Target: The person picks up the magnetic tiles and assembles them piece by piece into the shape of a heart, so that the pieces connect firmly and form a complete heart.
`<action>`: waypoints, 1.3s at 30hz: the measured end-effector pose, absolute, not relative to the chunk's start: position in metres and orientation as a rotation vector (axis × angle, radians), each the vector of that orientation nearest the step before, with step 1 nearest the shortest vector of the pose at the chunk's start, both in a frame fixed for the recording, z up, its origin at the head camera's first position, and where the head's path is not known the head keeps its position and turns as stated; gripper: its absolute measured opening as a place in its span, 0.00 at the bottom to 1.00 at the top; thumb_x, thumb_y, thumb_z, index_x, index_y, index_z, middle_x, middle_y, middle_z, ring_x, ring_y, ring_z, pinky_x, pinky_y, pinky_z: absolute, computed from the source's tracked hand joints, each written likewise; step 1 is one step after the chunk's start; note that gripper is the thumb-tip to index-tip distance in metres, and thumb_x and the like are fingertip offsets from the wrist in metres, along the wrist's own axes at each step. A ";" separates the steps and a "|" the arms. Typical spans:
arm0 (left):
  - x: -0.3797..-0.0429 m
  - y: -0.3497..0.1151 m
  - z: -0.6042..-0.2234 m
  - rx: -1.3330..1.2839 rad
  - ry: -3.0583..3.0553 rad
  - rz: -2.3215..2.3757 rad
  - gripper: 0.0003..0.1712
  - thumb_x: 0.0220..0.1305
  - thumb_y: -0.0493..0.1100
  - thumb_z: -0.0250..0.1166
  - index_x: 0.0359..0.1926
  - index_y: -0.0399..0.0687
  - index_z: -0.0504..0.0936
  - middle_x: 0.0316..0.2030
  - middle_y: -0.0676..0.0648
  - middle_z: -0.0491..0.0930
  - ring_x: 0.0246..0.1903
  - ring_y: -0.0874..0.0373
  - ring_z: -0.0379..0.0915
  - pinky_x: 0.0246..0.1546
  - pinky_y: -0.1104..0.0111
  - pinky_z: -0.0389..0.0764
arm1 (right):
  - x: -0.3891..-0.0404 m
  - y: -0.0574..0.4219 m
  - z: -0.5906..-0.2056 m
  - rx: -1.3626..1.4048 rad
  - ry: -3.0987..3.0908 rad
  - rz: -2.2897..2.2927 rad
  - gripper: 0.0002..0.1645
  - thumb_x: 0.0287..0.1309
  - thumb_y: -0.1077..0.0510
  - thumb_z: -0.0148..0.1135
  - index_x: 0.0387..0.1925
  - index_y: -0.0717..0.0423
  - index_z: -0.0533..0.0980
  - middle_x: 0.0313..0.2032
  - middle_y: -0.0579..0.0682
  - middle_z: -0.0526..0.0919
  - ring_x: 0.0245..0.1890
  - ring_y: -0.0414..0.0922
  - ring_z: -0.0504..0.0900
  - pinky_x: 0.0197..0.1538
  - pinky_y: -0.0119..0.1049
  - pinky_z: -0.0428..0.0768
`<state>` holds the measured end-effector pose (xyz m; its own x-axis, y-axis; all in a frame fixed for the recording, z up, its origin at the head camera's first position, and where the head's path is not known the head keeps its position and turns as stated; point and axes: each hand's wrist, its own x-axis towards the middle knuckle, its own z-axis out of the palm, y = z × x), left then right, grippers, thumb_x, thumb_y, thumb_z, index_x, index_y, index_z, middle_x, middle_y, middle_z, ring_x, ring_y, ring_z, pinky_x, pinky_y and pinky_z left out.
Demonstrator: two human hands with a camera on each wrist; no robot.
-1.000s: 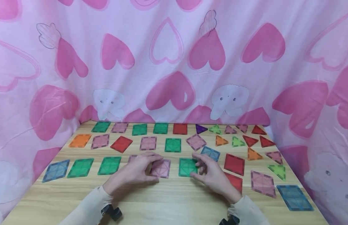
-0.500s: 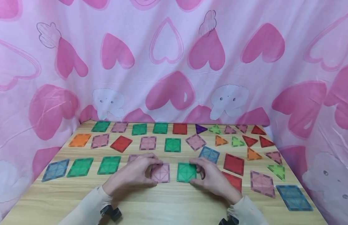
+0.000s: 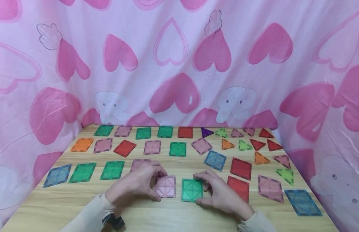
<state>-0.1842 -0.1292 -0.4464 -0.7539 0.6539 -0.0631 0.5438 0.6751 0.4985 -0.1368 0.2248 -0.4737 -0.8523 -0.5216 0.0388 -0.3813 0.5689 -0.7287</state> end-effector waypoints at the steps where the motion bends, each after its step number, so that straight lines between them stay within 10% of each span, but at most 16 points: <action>1: -0.184 -0.129 -0.447 0.955 2.648 0.685 0.44 0.42 0.61 0.94 0.61 0.54 0.89 0.50 0.60 0.81 0.48 0.65 0.76 0.56 0.65 0.83 | -0.136 0.225 -0.476 -0.758 2.621 -1.167 0.45 0.61 0.41 0.85 0.75 0.43 0.77 0.64 0.44 0.78 0.48 0.39 0.77 0.51 0.31 0.79; 21: -0.180 -0.127 -0.450 0.993 2.593 0.759 0.43 0.45 0.61 0.93 0.60 0.54 0.89 0.51 0.60 0.81 0.50 0.66 0.76 0.59 0.65 0.83 | -0.129 0.219 -0.484 -0.756 2.672 -1.176 0.47 0.61 0.38 0.84 0.78 0.36 0.74 0.71 0.40 0.79 0.60 0.40 0.79 0.64 0.37 0.82; 29: -0.198 -0.161 -0.424 0.882 2.747 0.774 0.44 0.46 0.57 0.93 0.63 0.51 0.88 0.58 0.51 0.85 0.58 0.51 0.80 0.62 0.51 0.85 | -0.132 0.223 -0.483 -0.751 2.553 -1.277 0.48 0.59 0.43 0.87 0.77 0.41 0.75 0.68 0.44 0.79 0.53 0.41 0.80 0.57 0.32 0.83; 39: -0.217 -0.207 -0.419 0.756 2.773 0.691 0.34 0.49 0.41 0.92 0.58 0.42 0.90 0.45 0.49 0.84 0.41 0.54 0.76 0.41 0.66 0.81 | -0.132 0.225 -0.488 -0.767 2.570 -1.269 0.48 0.59 0.43 0.87 0.77 0.41 0.75 0.67 0.40 0.79 0.54 0.40 0.81 0.59 0.32 0.83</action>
<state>-0.2171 -0.2068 -0.4187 -0.8533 0.5186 -0.0545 0.4323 0.7620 0.4820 -0.1316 0.2248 -0.4881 -0.8519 -0.5191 0.0688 -0.3702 0.5042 -0.7802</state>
